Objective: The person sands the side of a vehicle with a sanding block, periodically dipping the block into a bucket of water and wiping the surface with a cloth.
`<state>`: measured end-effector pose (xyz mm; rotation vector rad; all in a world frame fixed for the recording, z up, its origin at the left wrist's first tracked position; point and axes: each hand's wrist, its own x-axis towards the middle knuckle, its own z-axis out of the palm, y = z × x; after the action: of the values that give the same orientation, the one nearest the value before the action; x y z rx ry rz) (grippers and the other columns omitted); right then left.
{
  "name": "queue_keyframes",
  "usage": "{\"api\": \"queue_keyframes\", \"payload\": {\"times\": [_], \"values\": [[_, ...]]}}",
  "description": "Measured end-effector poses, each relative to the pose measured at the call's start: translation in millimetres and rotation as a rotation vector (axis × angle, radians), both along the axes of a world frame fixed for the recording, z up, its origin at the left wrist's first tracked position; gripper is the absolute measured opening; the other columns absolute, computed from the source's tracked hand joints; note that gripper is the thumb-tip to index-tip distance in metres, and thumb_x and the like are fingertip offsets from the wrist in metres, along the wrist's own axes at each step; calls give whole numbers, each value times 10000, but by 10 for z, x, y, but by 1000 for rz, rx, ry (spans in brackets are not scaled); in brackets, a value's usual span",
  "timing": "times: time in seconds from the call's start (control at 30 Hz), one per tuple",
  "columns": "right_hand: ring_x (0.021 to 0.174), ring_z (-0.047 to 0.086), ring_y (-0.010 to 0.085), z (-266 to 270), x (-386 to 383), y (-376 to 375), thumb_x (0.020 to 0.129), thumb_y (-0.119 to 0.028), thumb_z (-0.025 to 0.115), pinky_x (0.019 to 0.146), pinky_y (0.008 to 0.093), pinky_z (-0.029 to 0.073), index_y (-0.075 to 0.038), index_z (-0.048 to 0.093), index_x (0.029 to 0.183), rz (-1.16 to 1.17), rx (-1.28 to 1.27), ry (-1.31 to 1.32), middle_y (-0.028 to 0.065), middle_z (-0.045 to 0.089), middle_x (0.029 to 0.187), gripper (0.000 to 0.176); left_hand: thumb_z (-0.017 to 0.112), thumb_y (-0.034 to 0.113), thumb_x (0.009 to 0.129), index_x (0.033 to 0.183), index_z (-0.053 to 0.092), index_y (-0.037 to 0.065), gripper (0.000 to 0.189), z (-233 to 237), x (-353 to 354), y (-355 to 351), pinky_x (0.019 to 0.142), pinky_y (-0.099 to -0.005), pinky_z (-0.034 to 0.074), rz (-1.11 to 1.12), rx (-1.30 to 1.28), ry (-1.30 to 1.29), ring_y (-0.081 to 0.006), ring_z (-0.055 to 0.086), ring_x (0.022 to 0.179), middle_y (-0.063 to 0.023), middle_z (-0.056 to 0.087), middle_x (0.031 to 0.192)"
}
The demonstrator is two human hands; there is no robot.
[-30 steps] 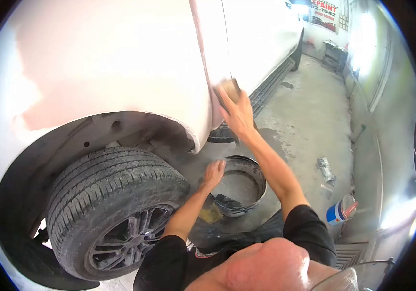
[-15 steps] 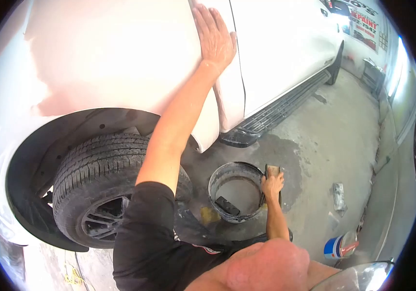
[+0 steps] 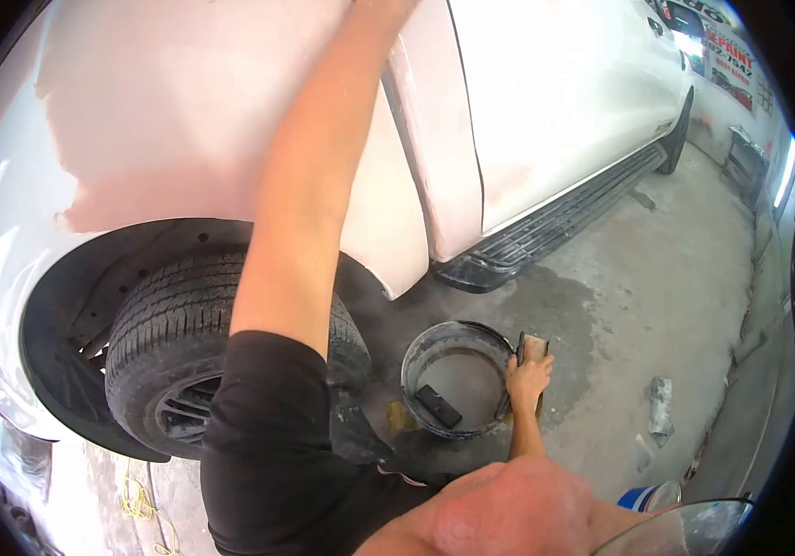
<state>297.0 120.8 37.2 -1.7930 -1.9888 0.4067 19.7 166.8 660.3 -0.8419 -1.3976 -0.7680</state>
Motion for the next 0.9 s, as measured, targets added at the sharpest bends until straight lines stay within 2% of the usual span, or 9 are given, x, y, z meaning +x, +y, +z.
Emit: {"api": "queue_keyframes", "payload": {"times": [0.03, 0.13, 0.27, 0.5, 0.63, 0.83, 0.9], "values": [[1256, 500, 498, 1, -6, 7, 897, -340, 710, 1017, 561, 458, -247, 534, 1488, 4, 2, -17, 362, 388, 1464, 624, 526, 394, 1021, 1499, 241, -228, 835, -114, 59, -32, 1265, -504, 163, 72, -12, -12, -497, 274, 1479, -411, 237, 1582], [1255, 501, 482, -85, -18, 13, 897, -339, 710, 1008, 555, 457, -249, 531, 1487, -1, 34, -39, 344, 400, 1452, 623, 525, 360, 1026, 1489, 283, -224, 784, -463, 38, 58, 1261, -509, 164, 92, 53, 25, -498, 286, 1473, -410, 265, 1572], [1253, 501, 477, -164, -21, 36, 884, -331, 728, 999, 546, 462, -252, 533, 1488, 0, 76, -55, 340, 414, 1430, 639, 530, 309, 1030, 1494, 257, -230, 762, -829, 78, 31, 1260, -528, 154, -44, 20, -15, -499, 267, 1482, -419, 239, 1577], [1249, 497, 466, -138, -33, 18, 869, -323, 743, 1004, 544, 455, -249, 536, 1485, -10, 63, -34, 309, 413, 1435, 654, 559, 281, 1015, 1501, 235, -230, 776, -1245, 109, -67, 1263, -552, 126, -92, -111, -14, -520, 173, 1513, -424, 168, 1601], [1253, 493, 462, -149, -34, 17, 863, -313, 750, 1008, 540, 453, -242, 555, 1468, -23, 78, -70, 296, 420, 1424, 639, 559, 278, 1008, 1507, 218, -228, 788, -988, 78, -71, 1262, -562, 118, -189, -96, 17, -530, 140, 1519, -427, 151, 1604], [1247, 492, 455, -94, -43, 7, 854, -307, 754, 1006, 538, 451, -239, 565, 1460, -31, 95, -51, 296, 418, 1429, 639, 527, 270, 1015, 1512, 175, -231, 789, 29, -221, 130, 1273, -535, 114, -238, 11, 122, -517, 139, 1524, -426, 144, 1604], [1243, 494, 453, -110, -41, 8, 854, -310, 755, 999, 537, 453, -243, 562, 1463, -33, 99, -56, 294, 420, 1425, 643, 520, 275, 1017, 1513, 165, -232, 793, 107, -204, 118, 1275, -525, 119, -243, 32, 129, -510, 154, 1523, -422, 145, 1607]]}}
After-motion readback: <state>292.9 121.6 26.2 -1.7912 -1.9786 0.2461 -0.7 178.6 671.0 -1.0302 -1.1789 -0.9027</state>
